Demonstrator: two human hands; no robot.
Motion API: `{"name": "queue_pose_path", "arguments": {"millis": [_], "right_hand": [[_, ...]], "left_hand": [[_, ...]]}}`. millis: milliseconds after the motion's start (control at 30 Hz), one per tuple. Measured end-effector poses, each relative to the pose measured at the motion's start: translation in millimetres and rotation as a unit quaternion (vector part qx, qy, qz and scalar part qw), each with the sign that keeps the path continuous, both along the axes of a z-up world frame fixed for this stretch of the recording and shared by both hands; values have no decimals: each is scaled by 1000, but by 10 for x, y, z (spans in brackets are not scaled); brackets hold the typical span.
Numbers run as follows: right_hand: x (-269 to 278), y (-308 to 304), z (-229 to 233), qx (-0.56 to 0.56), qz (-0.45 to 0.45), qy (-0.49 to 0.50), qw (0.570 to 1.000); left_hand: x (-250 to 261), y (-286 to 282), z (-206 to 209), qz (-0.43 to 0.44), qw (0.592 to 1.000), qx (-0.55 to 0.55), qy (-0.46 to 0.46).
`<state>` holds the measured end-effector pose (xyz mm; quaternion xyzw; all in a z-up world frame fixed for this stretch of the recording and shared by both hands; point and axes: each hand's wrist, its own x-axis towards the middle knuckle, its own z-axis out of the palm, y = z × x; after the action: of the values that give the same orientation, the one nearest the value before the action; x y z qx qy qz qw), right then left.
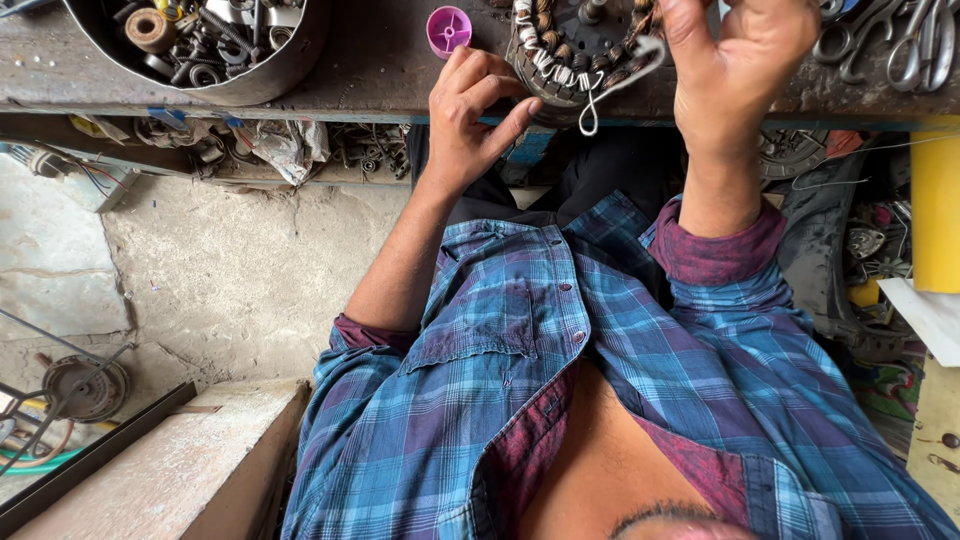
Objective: The person is repairing an electrical component, likely a motor stator, by hand. They are seen threading a white wire through the copper windings of the stator, pulling it tight, and adjusting its position. The work is performed on a cluttered workbench in a workshop setting.
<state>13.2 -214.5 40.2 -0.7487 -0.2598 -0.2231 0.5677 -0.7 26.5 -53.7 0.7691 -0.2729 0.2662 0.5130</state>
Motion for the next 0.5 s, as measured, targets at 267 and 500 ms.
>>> {"name": "queue_pose_path", "arguments": {"millis": [267, 500], "right_hand": [[-199, 54, -99, -61, -34, -13, 997], [-202, 127, -202, 72, 2, 38, 997]], "left_hand": [[-197, -180, 13, -56, 958, -154, 236], [-394, -512, 93, -164, 850, -258, 430]]}}
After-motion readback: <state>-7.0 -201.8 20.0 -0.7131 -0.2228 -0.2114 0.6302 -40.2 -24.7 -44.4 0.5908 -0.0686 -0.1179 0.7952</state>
